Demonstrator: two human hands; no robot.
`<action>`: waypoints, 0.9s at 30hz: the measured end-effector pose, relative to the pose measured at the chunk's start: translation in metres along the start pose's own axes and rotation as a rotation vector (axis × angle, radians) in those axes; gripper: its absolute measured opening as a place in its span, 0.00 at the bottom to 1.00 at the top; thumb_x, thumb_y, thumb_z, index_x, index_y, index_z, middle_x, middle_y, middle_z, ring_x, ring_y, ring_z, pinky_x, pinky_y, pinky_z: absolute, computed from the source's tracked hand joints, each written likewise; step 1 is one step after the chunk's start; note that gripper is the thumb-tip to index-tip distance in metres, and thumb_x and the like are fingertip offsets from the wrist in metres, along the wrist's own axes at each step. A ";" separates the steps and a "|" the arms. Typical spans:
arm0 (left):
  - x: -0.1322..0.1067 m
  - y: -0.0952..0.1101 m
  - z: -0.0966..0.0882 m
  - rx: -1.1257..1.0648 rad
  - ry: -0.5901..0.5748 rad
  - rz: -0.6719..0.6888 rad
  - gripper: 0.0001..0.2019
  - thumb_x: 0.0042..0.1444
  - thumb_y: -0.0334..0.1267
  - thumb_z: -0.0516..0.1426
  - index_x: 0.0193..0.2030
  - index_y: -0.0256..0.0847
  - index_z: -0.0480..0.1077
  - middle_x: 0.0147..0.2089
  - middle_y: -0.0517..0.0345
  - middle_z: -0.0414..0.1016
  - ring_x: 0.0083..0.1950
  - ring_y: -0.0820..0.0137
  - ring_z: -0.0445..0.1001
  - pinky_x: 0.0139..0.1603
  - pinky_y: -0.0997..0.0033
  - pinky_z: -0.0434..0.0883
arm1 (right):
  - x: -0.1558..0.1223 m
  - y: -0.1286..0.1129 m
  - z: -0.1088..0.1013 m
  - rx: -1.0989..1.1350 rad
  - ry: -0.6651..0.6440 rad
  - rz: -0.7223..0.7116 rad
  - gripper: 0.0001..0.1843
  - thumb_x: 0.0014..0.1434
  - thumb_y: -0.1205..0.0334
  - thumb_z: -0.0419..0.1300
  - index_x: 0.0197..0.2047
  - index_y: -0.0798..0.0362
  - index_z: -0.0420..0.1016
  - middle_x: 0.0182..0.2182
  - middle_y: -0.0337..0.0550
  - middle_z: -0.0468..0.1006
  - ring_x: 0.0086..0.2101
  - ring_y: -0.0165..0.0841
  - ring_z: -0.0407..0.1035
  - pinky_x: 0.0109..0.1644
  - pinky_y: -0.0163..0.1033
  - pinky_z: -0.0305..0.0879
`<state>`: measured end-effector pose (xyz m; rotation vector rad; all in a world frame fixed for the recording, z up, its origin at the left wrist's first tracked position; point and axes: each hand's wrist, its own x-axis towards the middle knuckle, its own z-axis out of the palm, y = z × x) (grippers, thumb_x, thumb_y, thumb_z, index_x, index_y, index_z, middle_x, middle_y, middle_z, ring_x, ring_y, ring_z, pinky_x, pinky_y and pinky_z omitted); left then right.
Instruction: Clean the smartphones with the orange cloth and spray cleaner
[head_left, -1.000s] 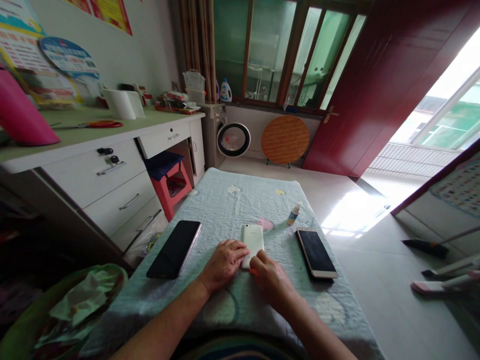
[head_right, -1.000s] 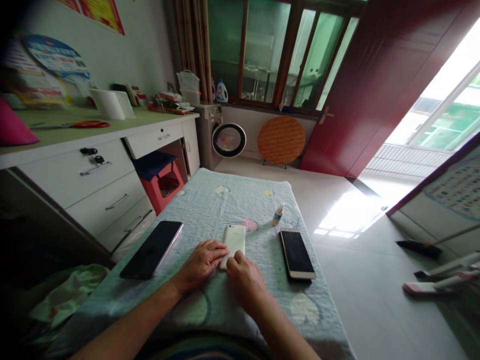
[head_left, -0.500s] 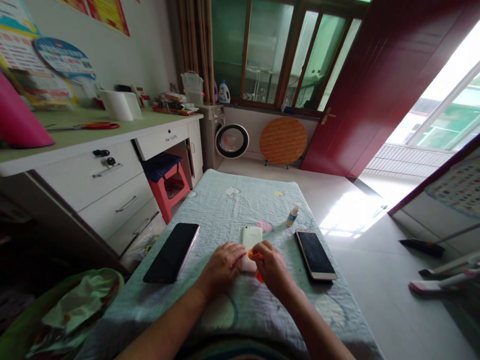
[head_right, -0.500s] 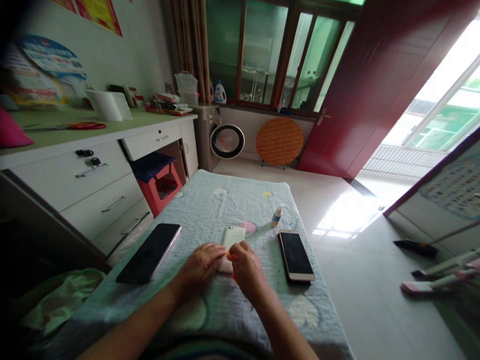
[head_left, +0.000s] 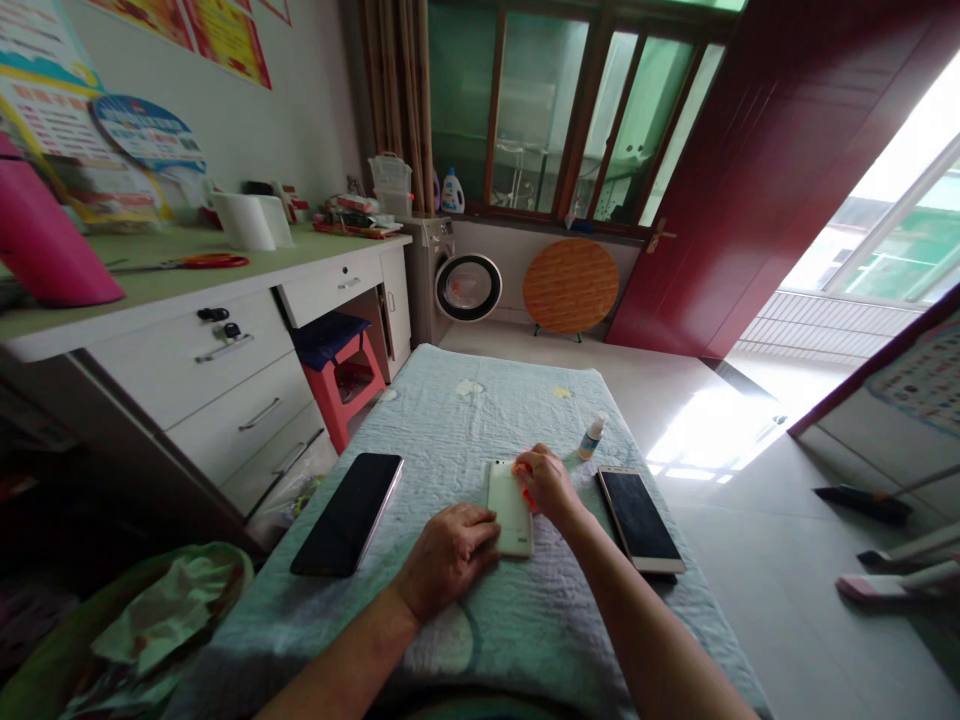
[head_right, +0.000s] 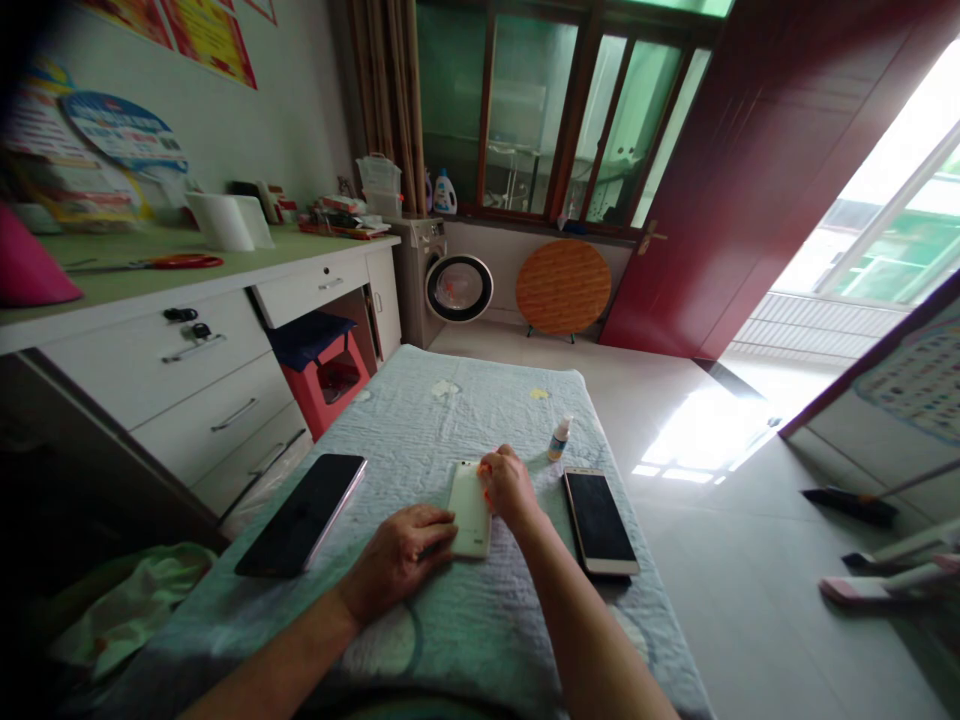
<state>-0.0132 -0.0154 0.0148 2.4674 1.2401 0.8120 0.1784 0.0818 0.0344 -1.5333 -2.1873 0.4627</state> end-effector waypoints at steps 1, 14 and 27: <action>0.000 0.000 0.000 -0.009 -0.005 -0.010 0.08 0.60 0.40 0.61 0.46 0.45 0.76 0.50 0.54 0.77 0.49 0.60 0.76 0.52 0.60 0.72 | 0.006 0.000 0.001 -0.004 0.000 0.000 0.10 0.61 0.70 0.56 0.36 0.55 0.80 0.34 0.42 0.72 0.35 0.29 0.67 0.41 0.32 0.59; 0.000 0.000 0.002 -0.086 0.069 -0.099 0.13 0.61 0.47 0.59 0.47 0.43 0.67 0.45 0.55 0.73 0.45 0.62 0.74 0.47 0.62 0.73 | -0.025 -0.039 0.014 0.037 -0.118 -0.154 0.11 0.61 0.71 0.56 0.34 0.54 0.79 0.35 0.41 0.74 0.32 0.28 0.67 0.36 0.31 0.58; 0.001 -0.001 -0.001 -0.015 0.111 -0.068 0.14 0.60 0.49 0.59 0.45 0.42 0.66 0.45 0.52 0.70 0.49 0.58 0.70 0.52 0.55 0.70 | -0.057 -0.033 -0.003 0.111 -0.222 -0.182 0.11 0.60 0.71 0.56 0.34 0.53 0.80 0.34 0.40 0.73 0.32 0.27 0.67 0.37 0.31 0.59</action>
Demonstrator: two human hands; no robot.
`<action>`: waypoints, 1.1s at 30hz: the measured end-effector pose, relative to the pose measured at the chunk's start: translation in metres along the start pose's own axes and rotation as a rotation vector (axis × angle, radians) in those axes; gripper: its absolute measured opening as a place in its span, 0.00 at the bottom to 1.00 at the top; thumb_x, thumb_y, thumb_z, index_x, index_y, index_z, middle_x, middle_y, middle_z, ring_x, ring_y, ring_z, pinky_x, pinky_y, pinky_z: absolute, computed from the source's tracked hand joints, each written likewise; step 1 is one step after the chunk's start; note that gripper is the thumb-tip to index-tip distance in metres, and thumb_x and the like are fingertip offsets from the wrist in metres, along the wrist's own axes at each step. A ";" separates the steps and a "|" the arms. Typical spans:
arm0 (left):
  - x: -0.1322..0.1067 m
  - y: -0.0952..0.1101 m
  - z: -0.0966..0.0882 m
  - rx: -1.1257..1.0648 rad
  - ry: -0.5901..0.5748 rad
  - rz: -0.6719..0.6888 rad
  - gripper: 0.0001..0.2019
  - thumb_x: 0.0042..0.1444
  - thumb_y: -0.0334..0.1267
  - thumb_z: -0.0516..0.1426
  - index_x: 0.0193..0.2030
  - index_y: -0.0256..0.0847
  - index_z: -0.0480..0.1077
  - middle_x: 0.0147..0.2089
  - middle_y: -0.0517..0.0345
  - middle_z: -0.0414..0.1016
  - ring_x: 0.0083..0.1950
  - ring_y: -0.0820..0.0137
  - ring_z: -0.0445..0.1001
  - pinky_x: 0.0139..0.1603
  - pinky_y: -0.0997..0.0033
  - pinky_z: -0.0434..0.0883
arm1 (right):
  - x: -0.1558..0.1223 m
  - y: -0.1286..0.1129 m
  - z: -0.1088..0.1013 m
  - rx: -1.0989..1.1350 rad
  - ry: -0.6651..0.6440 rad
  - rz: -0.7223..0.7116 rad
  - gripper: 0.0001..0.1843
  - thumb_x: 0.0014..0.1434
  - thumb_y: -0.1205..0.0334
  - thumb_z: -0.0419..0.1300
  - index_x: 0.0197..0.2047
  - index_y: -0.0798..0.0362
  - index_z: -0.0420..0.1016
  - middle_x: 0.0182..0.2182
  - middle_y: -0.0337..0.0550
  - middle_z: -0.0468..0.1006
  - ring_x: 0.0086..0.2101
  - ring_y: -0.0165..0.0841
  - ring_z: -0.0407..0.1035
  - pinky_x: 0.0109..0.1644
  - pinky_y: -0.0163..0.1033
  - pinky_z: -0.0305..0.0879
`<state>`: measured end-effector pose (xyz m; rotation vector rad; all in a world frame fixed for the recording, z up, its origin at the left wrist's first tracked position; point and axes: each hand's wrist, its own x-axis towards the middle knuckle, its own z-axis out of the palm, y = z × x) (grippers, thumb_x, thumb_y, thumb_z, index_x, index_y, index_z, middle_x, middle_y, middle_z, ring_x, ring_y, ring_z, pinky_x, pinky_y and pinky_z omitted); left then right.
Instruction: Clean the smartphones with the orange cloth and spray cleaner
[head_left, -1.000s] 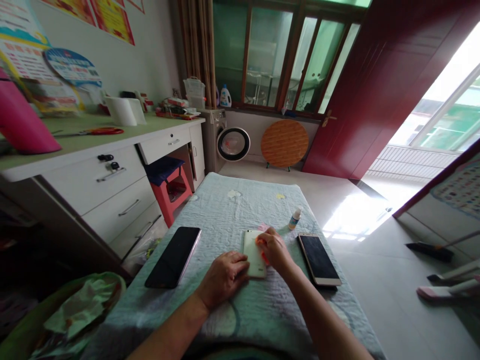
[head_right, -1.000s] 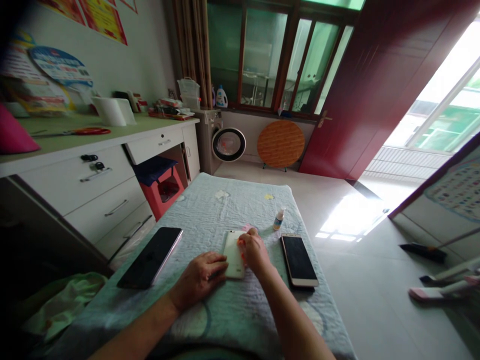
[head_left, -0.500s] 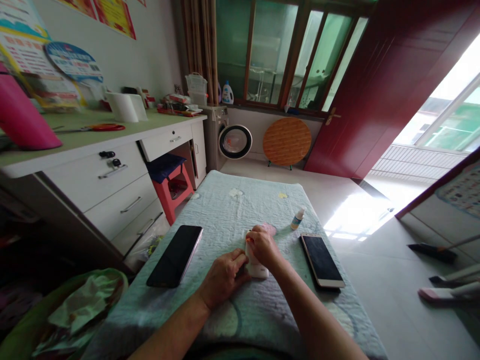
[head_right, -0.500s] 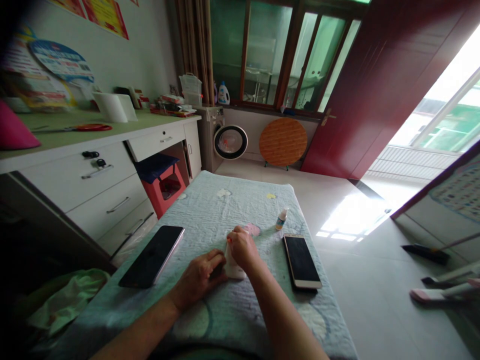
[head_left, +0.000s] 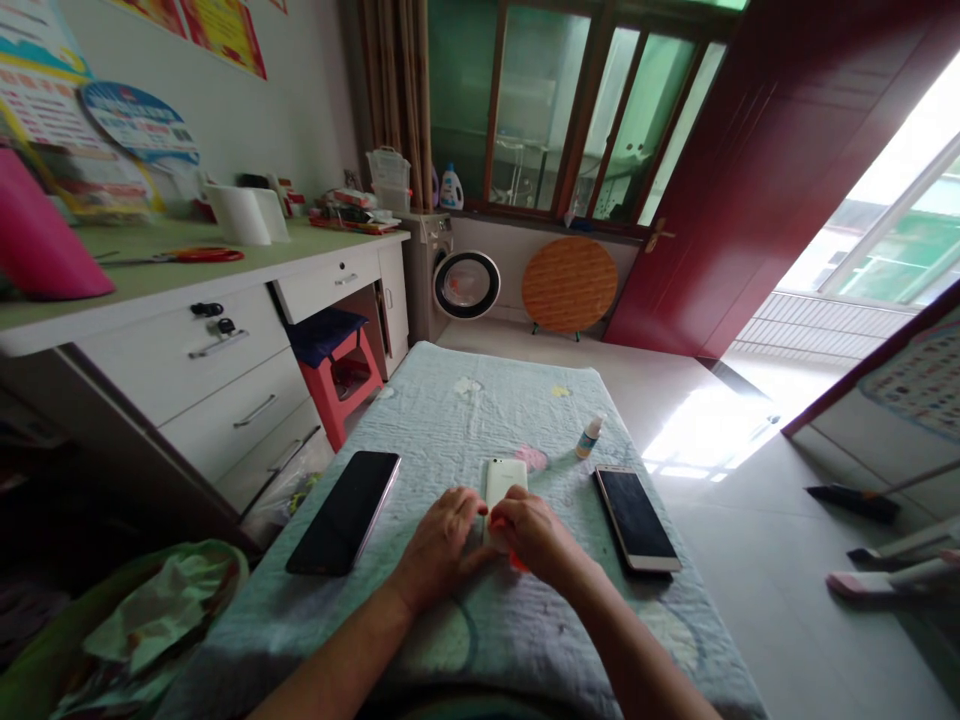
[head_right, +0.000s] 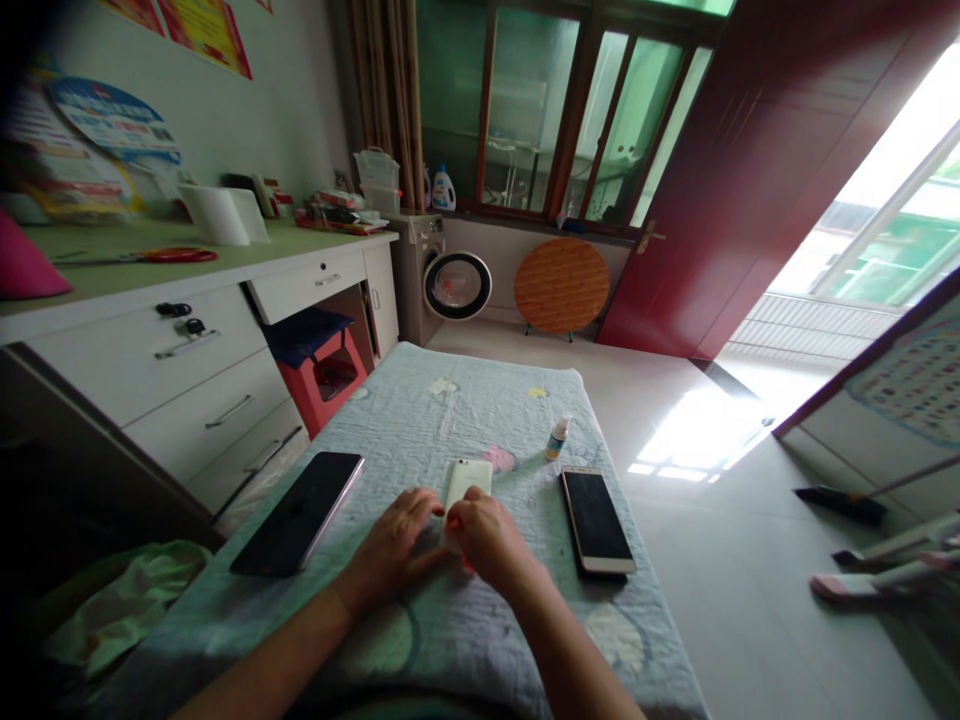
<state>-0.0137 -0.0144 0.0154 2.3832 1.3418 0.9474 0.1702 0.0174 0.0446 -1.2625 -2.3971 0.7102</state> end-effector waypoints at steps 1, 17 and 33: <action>0.001 0.002 -0.002 0.011 -0.031 0.015 0.14 0.60 0.48 0.59 0.46 0.43 0.67 0.46 0.52 0.71 0.50 0.58 0.70 0.55 0.54 0.68 | 0.009 0.004 -0.002 -0.037 0.018 0.013 0.11 0.61 0.70 0.56 0.35 0.54 0.80 0.34 0.41 0.73 0.33 0.28 0.67 0.38 0.31 0.59; 0.001 0.003 -0.004 -0.003 -0.112 0.042 0.12 0.62 0.49 0.58 0.47 0.45 0.73 0.45 0.55 0.75 0.49 0.59 0.70 0.54 0.58 0.67 | 0.070 0.020 -0.002 -0.268 0.079 0.107 0.12 0.63 0.65 0.55 0.40 0.51 0.81 0.39 0.44 0.76 0.38 0.32 0.70 0.40 0.34 0.57; 0.003 0.005 -0.004 0.008 -0.112 0.026 0.14 0.62 0.51 0.58 0.46 0.44 0.73 0.45 0.54 0.75 0.49 0.58 0.71 0.53 0.58 0.68 | 0.074 0.012 0.002 -0.285 0.051 0.095 0.15 0.64 0.67 0.52 0.37 0.53 0.81 0.38 0.44 0.74 0.32 0.29 0.67 0.33 0.34 0.54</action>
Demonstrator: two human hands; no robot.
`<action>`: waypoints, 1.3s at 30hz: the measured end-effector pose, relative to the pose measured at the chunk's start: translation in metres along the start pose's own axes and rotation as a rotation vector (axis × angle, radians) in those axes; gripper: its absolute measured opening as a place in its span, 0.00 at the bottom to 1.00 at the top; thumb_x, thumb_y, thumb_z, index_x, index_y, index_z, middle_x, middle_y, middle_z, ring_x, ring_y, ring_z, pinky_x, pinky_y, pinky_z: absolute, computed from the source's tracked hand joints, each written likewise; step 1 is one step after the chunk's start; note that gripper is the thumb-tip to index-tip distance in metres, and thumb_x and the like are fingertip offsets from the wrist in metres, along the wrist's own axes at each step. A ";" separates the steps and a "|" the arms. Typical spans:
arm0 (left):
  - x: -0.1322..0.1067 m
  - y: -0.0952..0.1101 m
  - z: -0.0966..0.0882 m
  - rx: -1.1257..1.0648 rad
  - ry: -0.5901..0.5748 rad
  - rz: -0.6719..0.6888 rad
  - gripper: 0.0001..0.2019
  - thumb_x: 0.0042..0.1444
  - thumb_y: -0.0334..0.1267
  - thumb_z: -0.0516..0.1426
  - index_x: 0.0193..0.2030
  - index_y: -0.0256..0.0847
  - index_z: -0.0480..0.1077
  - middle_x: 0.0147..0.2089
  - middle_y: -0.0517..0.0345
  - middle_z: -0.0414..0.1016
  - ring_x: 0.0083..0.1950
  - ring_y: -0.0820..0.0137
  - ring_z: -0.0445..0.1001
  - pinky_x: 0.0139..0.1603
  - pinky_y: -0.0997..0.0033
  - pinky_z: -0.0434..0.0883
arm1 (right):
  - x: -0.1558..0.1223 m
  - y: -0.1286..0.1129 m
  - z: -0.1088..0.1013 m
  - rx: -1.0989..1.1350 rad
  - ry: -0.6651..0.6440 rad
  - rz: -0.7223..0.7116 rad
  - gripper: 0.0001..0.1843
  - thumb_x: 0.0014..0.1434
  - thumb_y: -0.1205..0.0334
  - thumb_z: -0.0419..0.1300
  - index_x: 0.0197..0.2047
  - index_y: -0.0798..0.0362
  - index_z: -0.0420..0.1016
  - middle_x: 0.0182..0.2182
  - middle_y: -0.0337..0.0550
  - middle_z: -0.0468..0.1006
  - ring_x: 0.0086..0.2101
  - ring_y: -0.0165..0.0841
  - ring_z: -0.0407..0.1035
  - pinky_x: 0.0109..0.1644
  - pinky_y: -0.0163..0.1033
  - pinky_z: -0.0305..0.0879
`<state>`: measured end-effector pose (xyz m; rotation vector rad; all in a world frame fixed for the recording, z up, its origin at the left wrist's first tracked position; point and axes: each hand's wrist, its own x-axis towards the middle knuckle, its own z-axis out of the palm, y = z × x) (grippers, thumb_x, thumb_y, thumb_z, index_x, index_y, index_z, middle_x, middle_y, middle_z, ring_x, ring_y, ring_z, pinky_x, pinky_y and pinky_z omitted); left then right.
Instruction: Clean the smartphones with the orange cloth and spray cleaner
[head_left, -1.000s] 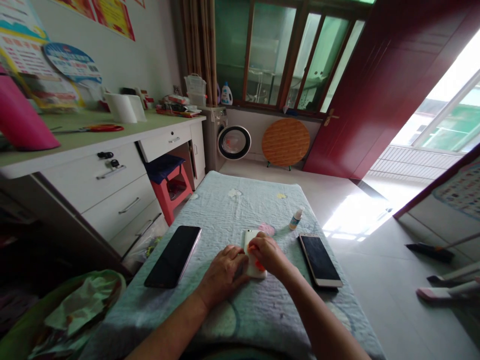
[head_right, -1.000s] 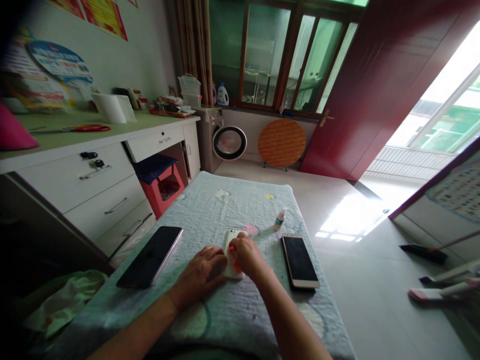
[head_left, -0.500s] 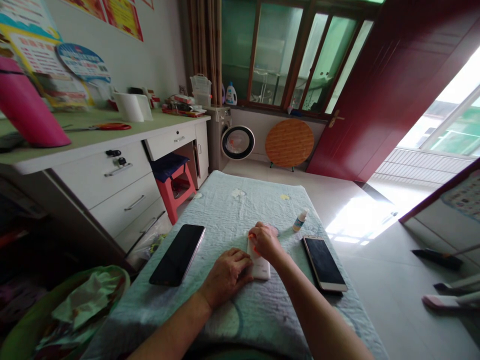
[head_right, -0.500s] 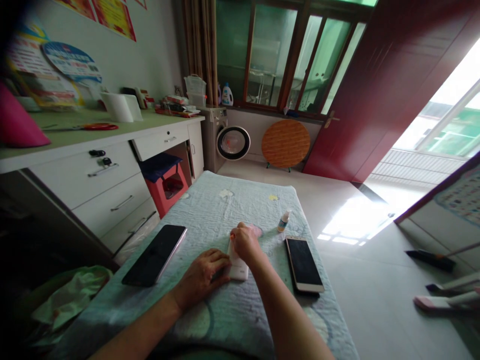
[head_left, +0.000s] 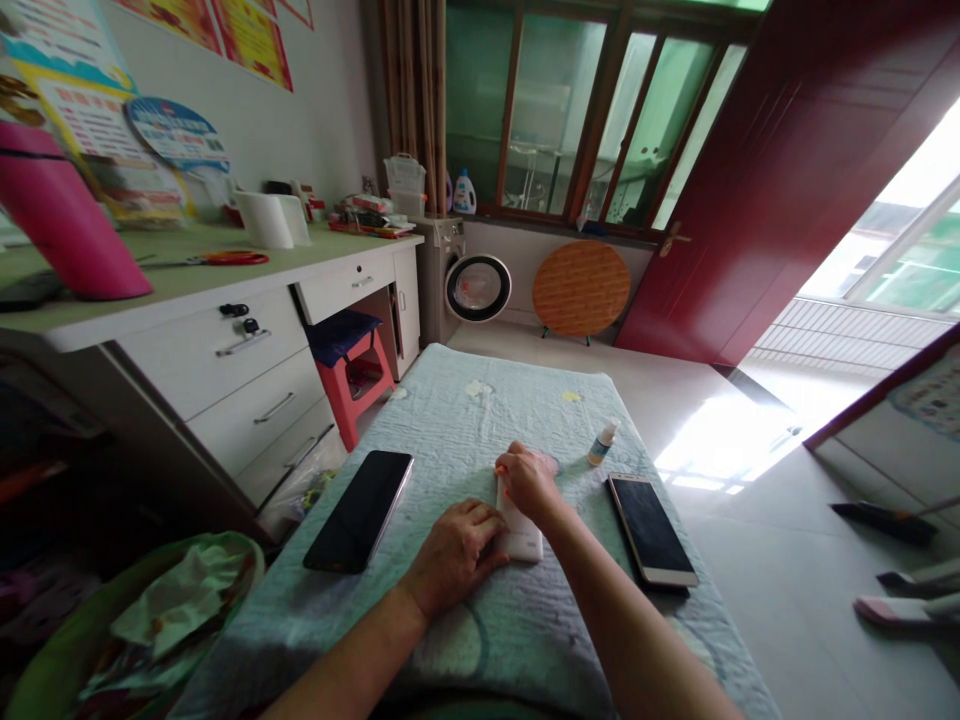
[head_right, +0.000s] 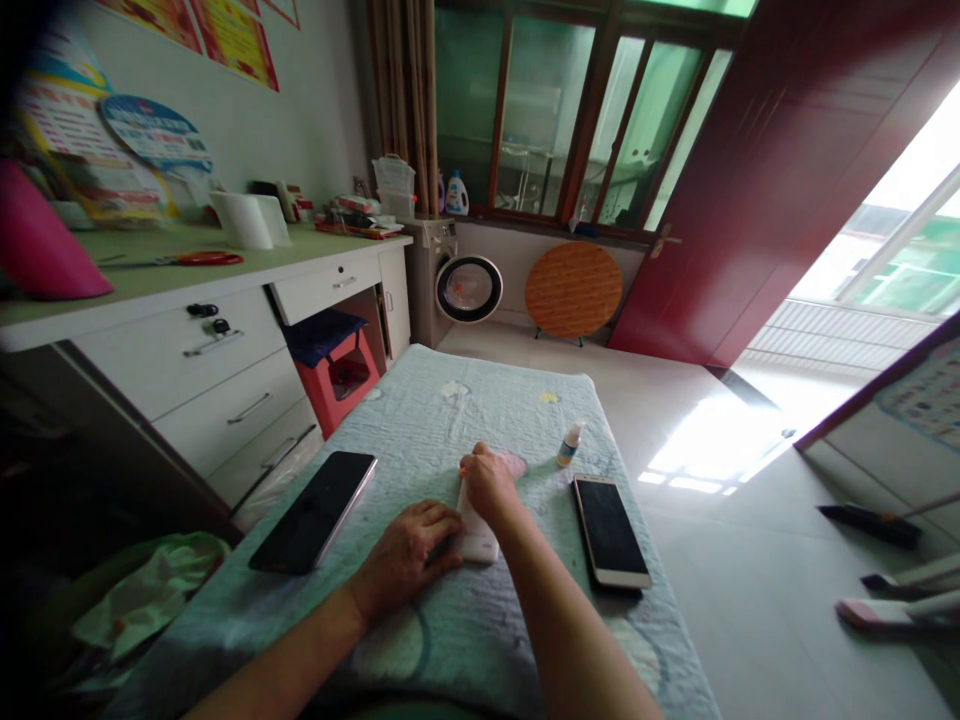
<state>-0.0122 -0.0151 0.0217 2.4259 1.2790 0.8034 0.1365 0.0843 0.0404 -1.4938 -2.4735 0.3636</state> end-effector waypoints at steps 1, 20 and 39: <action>0.000 0.000 0.000 -0.006 -0.001 0.002 0.14 0.61 0.50 0.59 0.48 0.44 0.73 0.46 0.54 0.76 0.49 0.58 0.71 0.54 0.58 0.68 | -0.007 -0.003 0.000 0.009 -0.015 -0.024 0.14 0.63 0.68 0.53 0.37 0.53 0.80 0.37 0.43 0.74 0.32 0.28 0.67 0.33 0.33 0.54; 0.000 0.004 -0.001 0.027 -0.019 -0.028 0.13 0.60 0.49 0.60 0.45 0.44 0.72 0.44 0.55 0.74 0.46 0.59 0.70 0.51 0.59 0.66 | 0.001 0.032 0.002 -0.019 0.043 0.035 0.12 0.63 0.66 0.54 0.42 0.50 0.79 0.41 0.43 0.72 0.34 0.29 0.68 0.37 0.33 0.56; -0.001 -0.002 0.004 0.050 0.001 0.021 0.09 0.62 0.45 0.59 0.44 0.43 0.71 0.44 0.55 0.74 0.47 0.60 0.70 0.52 0.59 0.66 | -0.120 0.009 -0.005 0.402 0.011 -0.087 0.13 0.60 0.73 0.55 0.35 0.51 0.80 0.35 0.40 0.72 0.32 0.27 0.68 0.37 0.30 0.61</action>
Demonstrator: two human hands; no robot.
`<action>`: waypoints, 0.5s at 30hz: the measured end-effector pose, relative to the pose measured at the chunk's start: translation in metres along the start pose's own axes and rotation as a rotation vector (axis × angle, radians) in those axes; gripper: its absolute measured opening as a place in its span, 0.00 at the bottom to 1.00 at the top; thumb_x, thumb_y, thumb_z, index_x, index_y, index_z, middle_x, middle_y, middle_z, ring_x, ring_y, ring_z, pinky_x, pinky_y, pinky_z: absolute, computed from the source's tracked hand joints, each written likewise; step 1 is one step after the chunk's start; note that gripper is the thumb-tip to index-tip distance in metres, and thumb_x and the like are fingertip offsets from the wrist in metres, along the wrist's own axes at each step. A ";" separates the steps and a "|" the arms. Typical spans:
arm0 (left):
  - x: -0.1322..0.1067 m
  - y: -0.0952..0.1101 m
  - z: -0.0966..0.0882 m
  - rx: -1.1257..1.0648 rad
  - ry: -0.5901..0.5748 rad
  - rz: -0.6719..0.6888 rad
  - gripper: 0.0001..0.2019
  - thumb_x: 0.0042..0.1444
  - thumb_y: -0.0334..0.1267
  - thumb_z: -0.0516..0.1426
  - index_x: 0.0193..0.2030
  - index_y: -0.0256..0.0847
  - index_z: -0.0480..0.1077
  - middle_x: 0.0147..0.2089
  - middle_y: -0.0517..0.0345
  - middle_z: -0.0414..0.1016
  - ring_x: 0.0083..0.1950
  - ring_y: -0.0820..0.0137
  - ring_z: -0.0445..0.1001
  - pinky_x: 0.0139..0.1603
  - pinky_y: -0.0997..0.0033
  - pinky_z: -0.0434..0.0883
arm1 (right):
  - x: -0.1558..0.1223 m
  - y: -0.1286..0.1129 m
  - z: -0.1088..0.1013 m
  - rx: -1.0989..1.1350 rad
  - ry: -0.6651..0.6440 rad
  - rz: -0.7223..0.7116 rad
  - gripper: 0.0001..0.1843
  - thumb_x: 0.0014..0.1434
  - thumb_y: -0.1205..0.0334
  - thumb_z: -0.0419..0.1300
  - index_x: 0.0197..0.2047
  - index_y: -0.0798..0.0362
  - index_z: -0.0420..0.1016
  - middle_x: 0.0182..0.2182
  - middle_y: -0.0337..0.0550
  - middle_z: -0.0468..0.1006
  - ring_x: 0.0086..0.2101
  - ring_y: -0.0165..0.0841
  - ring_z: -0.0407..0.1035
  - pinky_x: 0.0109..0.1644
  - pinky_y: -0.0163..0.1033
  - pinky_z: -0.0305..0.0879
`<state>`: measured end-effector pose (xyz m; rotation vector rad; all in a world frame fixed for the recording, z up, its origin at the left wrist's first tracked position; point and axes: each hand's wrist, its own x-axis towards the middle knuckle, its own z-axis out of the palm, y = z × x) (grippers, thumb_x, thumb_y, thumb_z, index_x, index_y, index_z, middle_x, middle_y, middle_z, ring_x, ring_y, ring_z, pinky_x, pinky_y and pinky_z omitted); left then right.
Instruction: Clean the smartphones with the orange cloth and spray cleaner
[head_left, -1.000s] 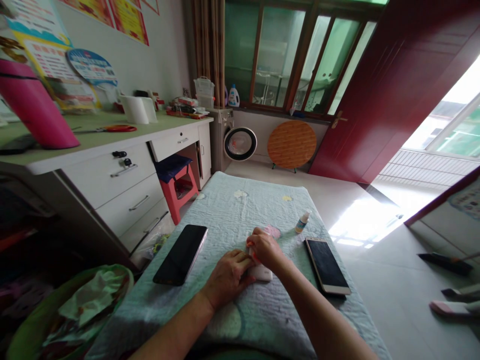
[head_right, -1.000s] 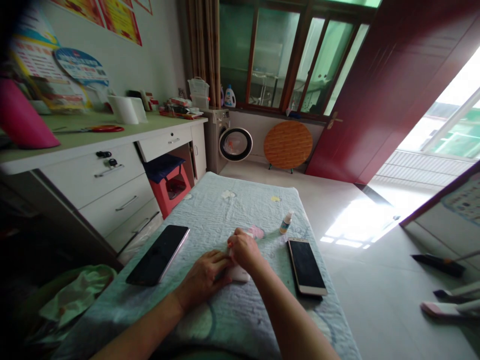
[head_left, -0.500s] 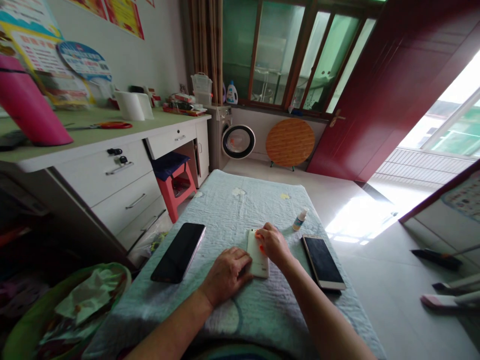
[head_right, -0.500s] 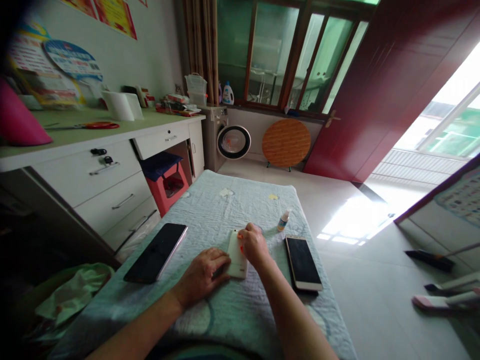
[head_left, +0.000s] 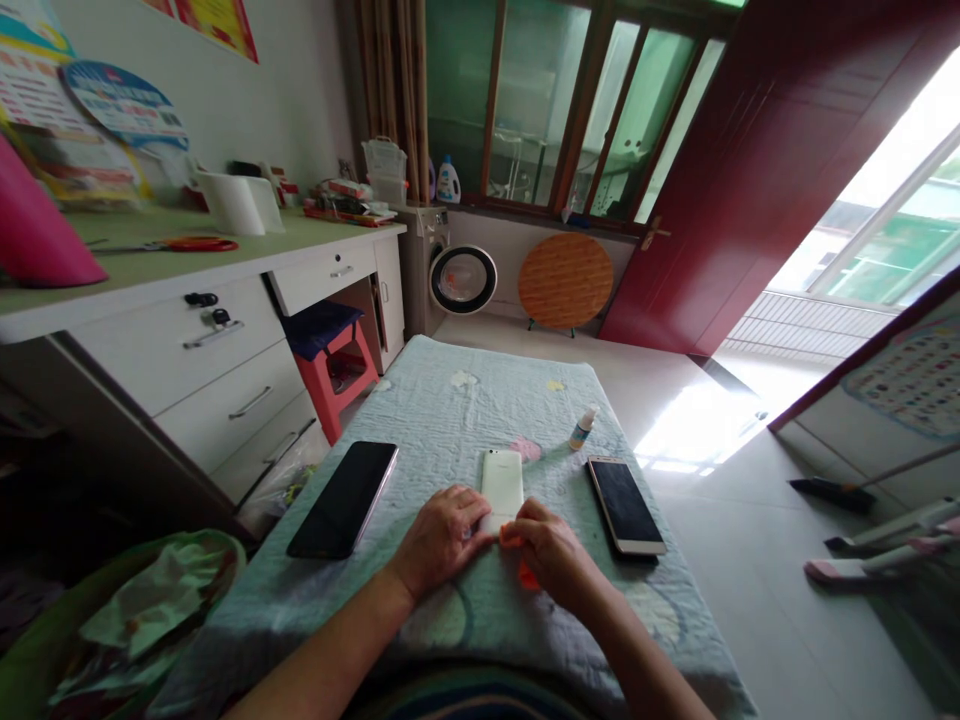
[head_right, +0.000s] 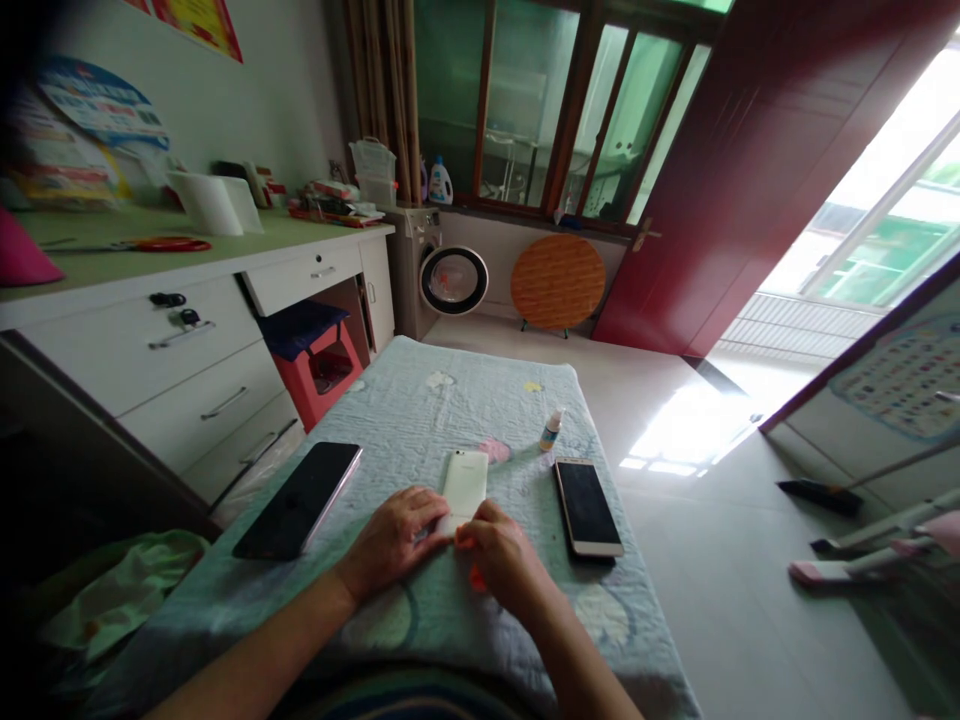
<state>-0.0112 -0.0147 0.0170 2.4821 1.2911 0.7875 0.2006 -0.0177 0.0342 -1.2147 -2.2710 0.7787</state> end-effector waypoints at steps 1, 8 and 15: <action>0.000 -0.001 0.000 -0.003 -0.002 0.003 0.10 0.62 0.45 0.58 0.45 0.43 0.71 0.44 0.55 0.75 0.47 0.60 0.70 0.52 0.59 0.66 | 0.003 0.003 -0.003 -0.005 0.015 0.002 0.13 0.61 0.72 0.55 0.35 0.51 0.80 0.35 0.40 0.72 0.32 0.27 0.68 0.37 0.31 0.61; -0.001 -0.002 -0.001 -0.036 0.002 0.015 0.15 0.63 0.52 0.57 0.45 0.43 0.72 0.46 0.53 0.75 0.48 0.59 0.71 0.52 0.58 0.67 | 0.061 0.033 -0.017 -0.177 0.052 0.047 0.09 0.59 0.71 0.59 0.36 0.53 0.81 0.33 0.41 0.73 0.35 0.30 0.69 0.41 0.32 0.61; -0.001 -0.001 -0.002 -0.040 -0.002 -0.015 0.12 0.61 0.49 0.60 0.45 0.44 0.73 0.46 0.54 0.75 0.48 0.60 0.72 0.52 0.60 0.67 | 0.114 0.044 -0.014 -0.264 0.117 0.160 0.11 0.59 0.71 0.56 0.38 0.56 0.81 0.35 0.45 0.75 0.36 0.31 0.69 0.43 0.33 0.60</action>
